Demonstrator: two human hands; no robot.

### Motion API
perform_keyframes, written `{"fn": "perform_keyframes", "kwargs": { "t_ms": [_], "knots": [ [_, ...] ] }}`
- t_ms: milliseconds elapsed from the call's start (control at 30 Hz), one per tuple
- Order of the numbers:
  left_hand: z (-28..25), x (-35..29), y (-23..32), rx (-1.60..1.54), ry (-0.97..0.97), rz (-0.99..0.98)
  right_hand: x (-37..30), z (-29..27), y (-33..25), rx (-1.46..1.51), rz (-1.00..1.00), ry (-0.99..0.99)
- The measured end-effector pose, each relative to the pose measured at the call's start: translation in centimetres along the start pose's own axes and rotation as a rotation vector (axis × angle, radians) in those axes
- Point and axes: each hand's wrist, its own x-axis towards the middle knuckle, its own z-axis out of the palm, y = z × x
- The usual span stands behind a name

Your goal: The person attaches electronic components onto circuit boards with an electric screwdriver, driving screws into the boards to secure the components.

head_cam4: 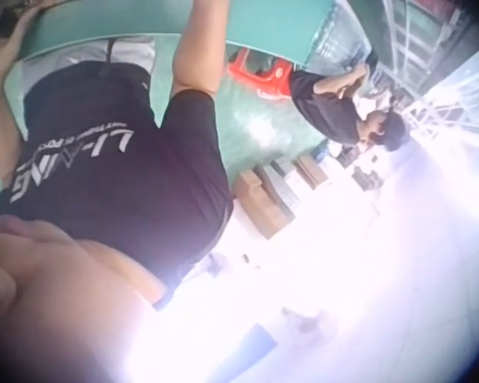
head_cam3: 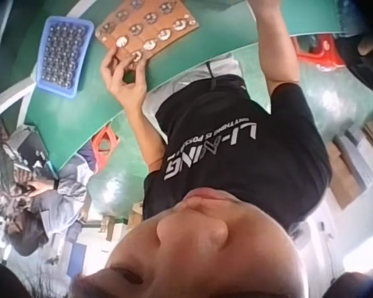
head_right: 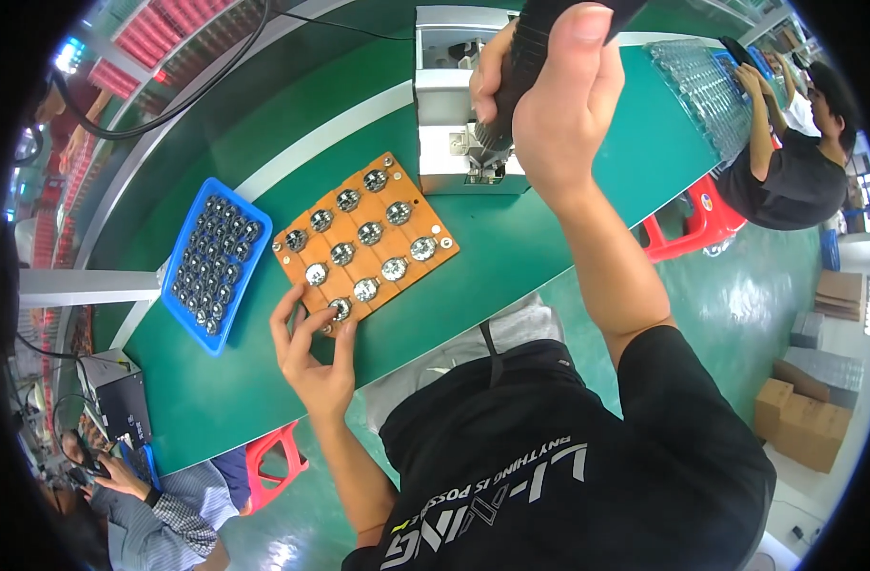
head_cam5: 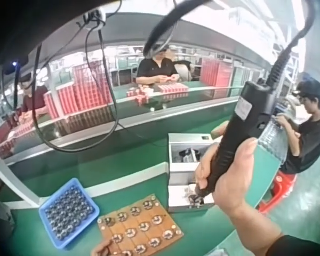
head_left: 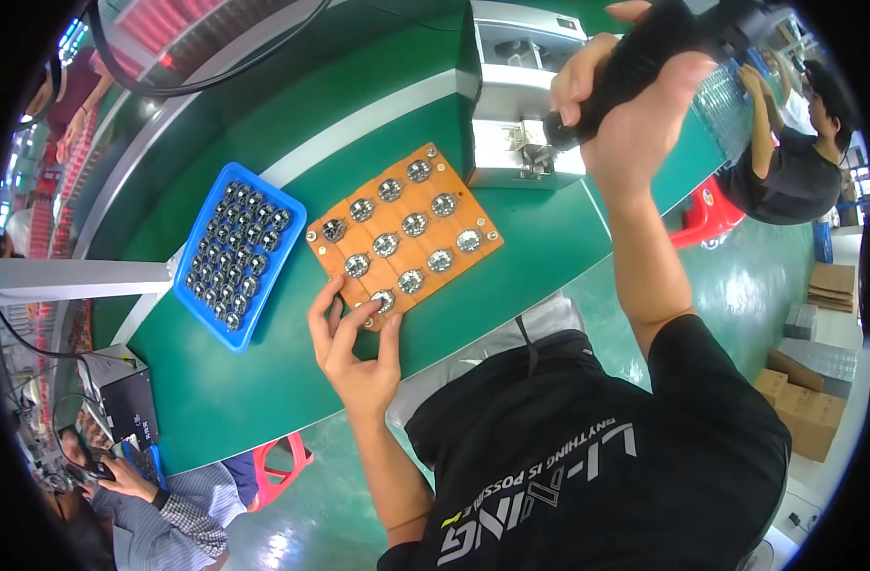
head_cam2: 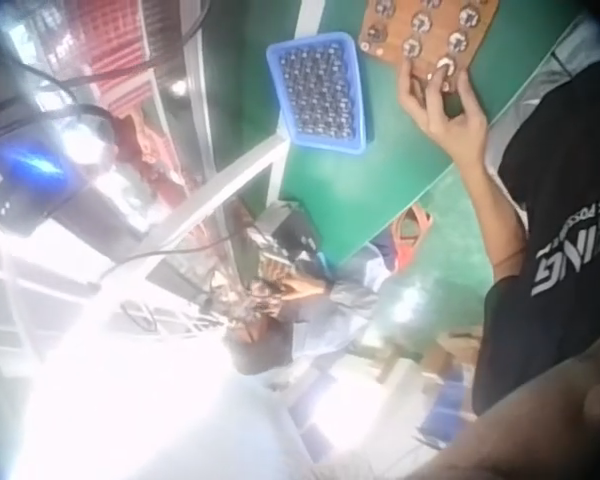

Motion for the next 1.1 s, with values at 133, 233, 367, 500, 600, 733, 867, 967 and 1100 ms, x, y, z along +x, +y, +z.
{"fn": "perform_keyframes", "kwargs": {
  "t_ms": [133, 233, 367, 500, 600, 733, 867, 967, 1100],
  "knots": [
    [-0.1, -0.1, -0.3, -0.032, -0.006, -0.001, -1.4, -2.2, -0.8, -0.086, -0.003, -0.024],
    [-0.1, -0.1, -0.1, -0.065, -0.004, 0.003, -1.5, -2.0, -1.1, -0.33, -0.01, -0.079],
    [-1.1, -0.4, -0.4, -0.048, -0.004, 0.019, -2.3, 4.2, -2.1, -1.272, 0.681, 0.381],
    [-0.6, -0.4, -0.7, -0.126, 0.009, 0.018, -3.0, 6.5, -0.7, -1.103, 0.69, 0.367],
    [-0.6, -0.4, -0.8, -0.103, 0.006, 0.028, -2.5, 7.8, 0.0, -1.143, 0.587, 0.282],
    [-0.6, -0.7, -0.7, -0.092, 0.012, 0.029, -1.4, 5.9, -1.6, -1.281, 0.357, 0.306],
    [-0.6, -0.4, -0.3, -0.065, -0.02, 0.039, -1.1, 3.8, -3.7, -1.299, 0.354, 0.368],
    [-0.4, -0.4, -0.5, -0.059, -0.01, 0.038, -2.2, 3.2, -4.0, -1.28, 0.349, 0.365],
    [-0.2, -0.4, -0.6, -0.068, 0.002, 0.037, -2.0, 3.5, -3.8, -1.288, 0.396, 0.393]
  ]
}}
